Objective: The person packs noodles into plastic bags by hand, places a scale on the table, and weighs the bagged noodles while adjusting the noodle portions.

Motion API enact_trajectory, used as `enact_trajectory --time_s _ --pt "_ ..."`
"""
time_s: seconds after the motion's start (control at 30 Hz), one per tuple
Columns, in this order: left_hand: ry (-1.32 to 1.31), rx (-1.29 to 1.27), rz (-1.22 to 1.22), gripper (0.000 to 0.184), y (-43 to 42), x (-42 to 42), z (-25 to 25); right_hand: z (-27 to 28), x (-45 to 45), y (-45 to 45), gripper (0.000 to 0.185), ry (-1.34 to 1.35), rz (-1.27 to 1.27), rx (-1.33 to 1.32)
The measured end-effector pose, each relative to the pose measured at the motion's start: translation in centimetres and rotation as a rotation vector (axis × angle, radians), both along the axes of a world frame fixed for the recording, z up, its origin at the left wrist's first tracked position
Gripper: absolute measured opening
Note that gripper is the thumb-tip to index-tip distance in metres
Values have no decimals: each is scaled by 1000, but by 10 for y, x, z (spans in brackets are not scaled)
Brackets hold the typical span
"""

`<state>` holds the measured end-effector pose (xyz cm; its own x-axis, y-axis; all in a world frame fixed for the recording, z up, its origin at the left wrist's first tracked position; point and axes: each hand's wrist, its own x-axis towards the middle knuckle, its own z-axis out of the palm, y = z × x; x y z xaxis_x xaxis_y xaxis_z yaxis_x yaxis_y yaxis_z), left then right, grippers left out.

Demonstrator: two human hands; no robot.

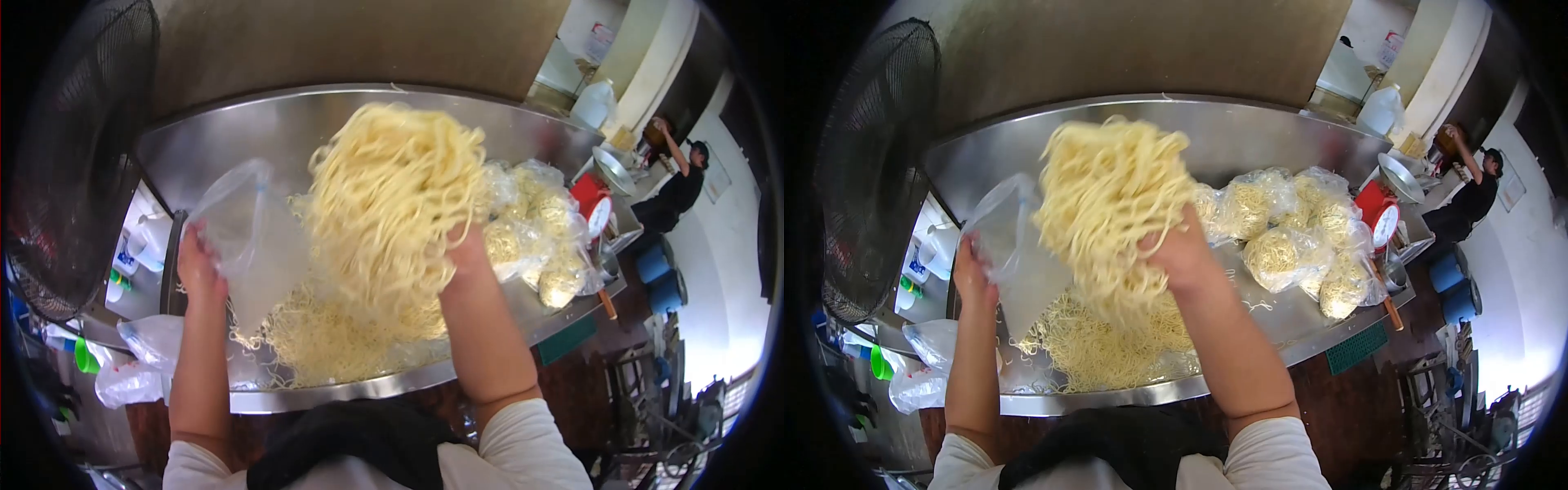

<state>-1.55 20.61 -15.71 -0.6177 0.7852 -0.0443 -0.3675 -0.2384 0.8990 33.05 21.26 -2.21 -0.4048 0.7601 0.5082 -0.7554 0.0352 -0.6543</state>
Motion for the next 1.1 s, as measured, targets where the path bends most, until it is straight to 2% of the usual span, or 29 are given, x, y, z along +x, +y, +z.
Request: enact_trajectory --time_s 0.07,0.13,0.17,0.23,0.33,0.37,0.43,0.47,0.53,0.6,0.67,0.73,0.8,0.83,0.9,1.0,1.1 --pt "224 73 -22 30 22 9 2 -14 -8 -9 82 -78 10 2" --pt "366 122 -121 26 17 72 35 -23 -18 -15 79 -119 112 -109" --pt "301 219 -170 24 5 103 54 -30 -23 -20 77 -132 190 -200" --pt "165 420 -263 20 -22 148 87 -79 -37 -8 66 -156 174 -274" --pt "439 483 -160 18 -31 144 78 -93 -53 -2 49 -40 173 -435" --pt "711 625 -65 21 -38 145 71 -93 -58 -1 44 27 178 -501" --pt "1055 664 -117 24 -56 141 60 -95 -69 12 50 279 268 -558" --pt "1136 675 -161 25 -66 146 51 -97 -72 18 53 406 311 -586" --pt "1277 698 -220 26 -75 157 44 -103 -78 22 50 296 24 -411" --pt "1413 679 -254 26 -87 159 41 -112 -95 15 46 140 -94 -377" --pt "1476 475 -142 29 -81 147 59 -119 -110 8 41 -71 -34 -461" --pt "1414 383 -25 26 -60 127 72 -124 -116 2 36 -287 47 -517" --pt "705 20 -320 23 -57 109 73 -136 -108 1 38 -502 201 -533" --pt "597 -18 -312 23 -63 98 65 -143 -94 5 42 -606 307 -530" --pt "380 -67 -304 24 -66 79 47 -112 -59 0 54 -887 307 -409" --pt "177 -246 -406 23 -98 71 41 -174 -39 8 61 -1068 37 -16" --pt "132 -224 -386 20 -125 62 43 -196 -52 -24 72 -1720 -173 835"
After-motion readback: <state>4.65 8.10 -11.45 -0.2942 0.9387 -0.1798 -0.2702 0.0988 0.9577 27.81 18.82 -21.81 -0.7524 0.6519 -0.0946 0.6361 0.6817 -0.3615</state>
